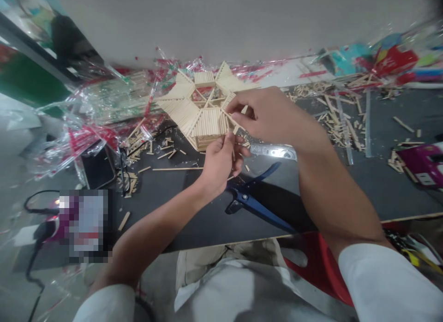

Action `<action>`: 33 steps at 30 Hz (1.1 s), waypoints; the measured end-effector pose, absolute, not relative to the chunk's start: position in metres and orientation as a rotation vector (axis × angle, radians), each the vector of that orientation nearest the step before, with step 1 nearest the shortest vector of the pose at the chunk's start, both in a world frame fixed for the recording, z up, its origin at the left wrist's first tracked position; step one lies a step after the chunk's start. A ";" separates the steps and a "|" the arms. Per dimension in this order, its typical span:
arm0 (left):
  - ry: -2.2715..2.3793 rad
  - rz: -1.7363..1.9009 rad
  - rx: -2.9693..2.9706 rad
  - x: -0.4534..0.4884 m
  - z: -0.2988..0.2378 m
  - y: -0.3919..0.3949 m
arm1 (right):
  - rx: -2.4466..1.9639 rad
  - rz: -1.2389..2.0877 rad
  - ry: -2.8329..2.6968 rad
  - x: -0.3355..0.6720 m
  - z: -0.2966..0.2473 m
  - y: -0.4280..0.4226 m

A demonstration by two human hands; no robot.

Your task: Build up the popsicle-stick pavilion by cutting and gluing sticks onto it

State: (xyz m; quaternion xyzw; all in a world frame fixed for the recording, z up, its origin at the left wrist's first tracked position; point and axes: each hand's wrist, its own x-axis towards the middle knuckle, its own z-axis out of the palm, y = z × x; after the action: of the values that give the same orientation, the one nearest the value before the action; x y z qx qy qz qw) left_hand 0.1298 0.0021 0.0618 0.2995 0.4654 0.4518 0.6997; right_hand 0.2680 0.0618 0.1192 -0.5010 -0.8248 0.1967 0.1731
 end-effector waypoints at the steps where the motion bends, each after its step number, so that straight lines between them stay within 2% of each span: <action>1: 1.032 1.002 0.668 0.129 0.063 0.002 | -1.421 0.560 -2.336 0.268 0.120 0.061; 17: 1.025 1.000 0.659 0.128 0.063 0.002 | -1.396 0.519 -2.361 0.268 0.121 0.060; 33: 0.889 0.953 0.329 0.121 0.075 0.009 | -1.425 0.480 -2.397 0.266 0.123 0.060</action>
State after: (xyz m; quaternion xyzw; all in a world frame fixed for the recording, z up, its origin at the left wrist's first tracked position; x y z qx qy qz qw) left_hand 0.1207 0.0090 0.0745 0.1525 0.4117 0.4414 0.7826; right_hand 0.2655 0.0597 0.1227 -0.4975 -0.8368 0.1676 0.1556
